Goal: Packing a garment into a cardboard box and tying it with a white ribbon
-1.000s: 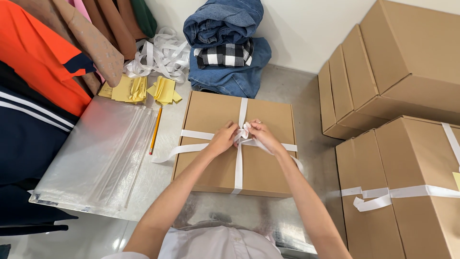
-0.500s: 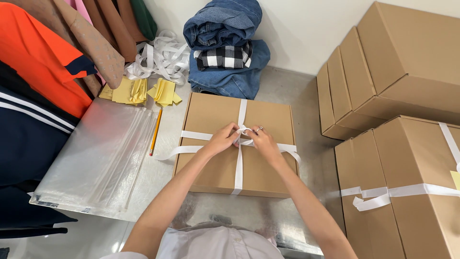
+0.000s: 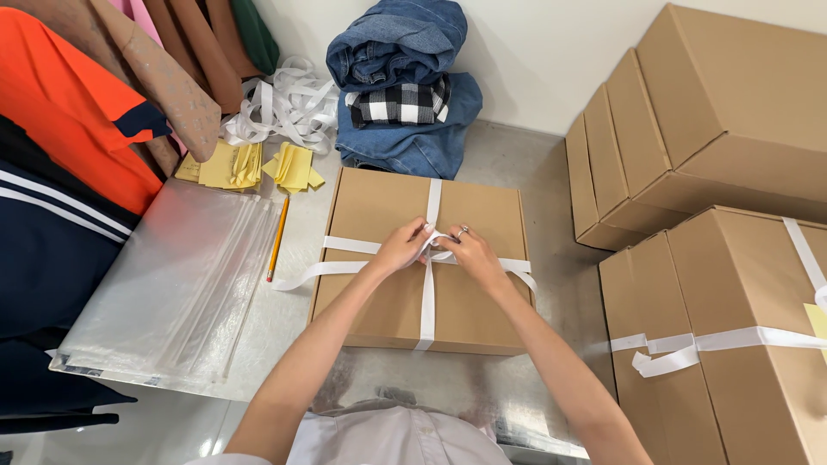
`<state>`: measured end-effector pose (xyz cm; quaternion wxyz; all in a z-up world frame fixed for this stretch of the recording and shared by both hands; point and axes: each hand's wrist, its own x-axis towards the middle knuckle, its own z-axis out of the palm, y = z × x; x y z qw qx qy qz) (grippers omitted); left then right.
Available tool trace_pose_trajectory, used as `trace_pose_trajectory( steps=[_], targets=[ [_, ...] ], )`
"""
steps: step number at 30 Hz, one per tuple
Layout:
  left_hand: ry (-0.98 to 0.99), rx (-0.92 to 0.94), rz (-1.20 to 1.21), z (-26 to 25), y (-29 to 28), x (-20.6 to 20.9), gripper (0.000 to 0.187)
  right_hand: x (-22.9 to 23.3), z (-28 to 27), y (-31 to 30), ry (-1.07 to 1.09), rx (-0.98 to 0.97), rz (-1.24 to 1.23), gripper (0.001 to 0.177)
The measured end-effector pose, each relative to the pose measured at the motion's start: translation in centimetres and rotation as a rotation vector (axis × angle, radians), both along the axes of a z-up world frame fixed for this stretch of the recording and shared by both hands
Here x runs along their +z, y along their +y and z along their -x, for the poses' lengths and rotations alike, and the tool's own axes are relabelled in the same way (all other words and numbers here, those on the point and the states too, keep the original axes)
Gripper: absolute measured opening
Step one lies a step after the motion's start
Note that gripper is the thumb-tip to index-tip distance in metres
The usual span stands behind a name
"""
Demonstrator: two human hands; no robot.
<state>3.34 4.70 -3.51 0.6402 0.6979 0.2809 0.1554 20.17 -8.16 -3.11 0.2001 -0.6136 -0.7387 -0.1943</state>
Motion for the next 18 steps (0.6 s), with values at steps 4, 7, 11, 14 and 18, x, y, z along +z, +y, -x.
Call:
trace_pose_trajectory(
  steps=[4,7,11,14,18],
  targets=[
    [0.029,0.036,-0.037,1.1,-0.9,2.5,0.029,0.8,0.7,-0.3,0.235,0.002,0.019,0.026],
    [0.077,0.052,-0.162,1.3,-0.4,1.2,0.025,-0.7,-0.3,-0.1,0.719,0.04,0.054,0.016],
    [0.113,0.111,-0.31,1.6,1.4,-3.4,0.018,-2.2,-2.2,-1.4,1.114,-0.004,0.257,0.011],
    [0.095,0.171,-0.363,3.8,1.0,-2.4,0.015,-0.8,-2.9,-2.4,1.133,-0.055,0.324,0.009],
    [0.194,0.261,-0.608,6.6,0.0,0.8,0.011,-0.8,-3.7,-2.8,1.134,-0.126,0.374,0.014]
  ],
)
